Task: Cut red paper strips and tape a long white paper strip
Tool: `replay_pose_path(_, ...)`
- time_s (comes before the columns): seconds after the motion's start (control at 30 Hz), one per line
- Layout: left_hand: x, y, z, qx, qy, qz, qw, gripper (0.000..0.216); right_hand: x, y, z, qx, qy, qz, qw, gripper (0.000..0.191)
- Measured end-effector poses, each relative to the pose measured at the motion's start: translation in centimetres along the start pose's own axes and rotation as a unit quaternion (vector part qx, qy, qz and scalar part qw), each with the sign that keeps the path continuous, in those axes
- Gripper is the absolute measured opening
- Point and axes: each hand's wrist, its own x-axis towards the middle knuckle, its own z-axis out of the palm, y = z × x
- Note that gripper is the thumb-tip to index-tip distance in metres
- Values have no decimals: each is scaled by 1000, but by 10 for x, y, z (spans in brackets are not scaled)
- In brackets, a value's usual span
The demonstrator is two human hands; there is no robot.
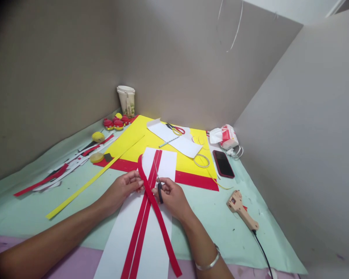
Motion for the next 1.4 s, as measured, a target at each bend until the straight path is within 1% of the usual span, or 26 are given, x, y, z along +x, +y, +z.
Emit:
replay_pose_path(0.23, -4, 6, 2, 7, 10, -7, 1000, 19, -2, -1, 0, -2, -1, -2, 1000, 45)
replay_pose_path(0.5, -2, 3, 2, 10, 12, -2, 1000, 19, -3, -3, 1, -12, 6, -1, 1000, 46)
replay_pose_path(0.7, -3, 4, 2, 20, 7, -4, 1000, 16, -2, 0, 0, -6, 1, 7, 1000, 47)
replay_pose_path(1.07, -3, 5, 2, 15, 2, -4, 1000, 17, -1, 1, -2, -33, -4, -7, 999, 46)
replay_pose_path(1.2, -2, 5, 3, 13, 5, -7, 1000, 18, -2, 1, -1, -42, 4, -9, 999, 46)
replay_pose_path(1.4, -1, 4, 3, -12, 2, 0, 1000, 22, -1, 2, -1, -31, 7, -2, 1000, 47)
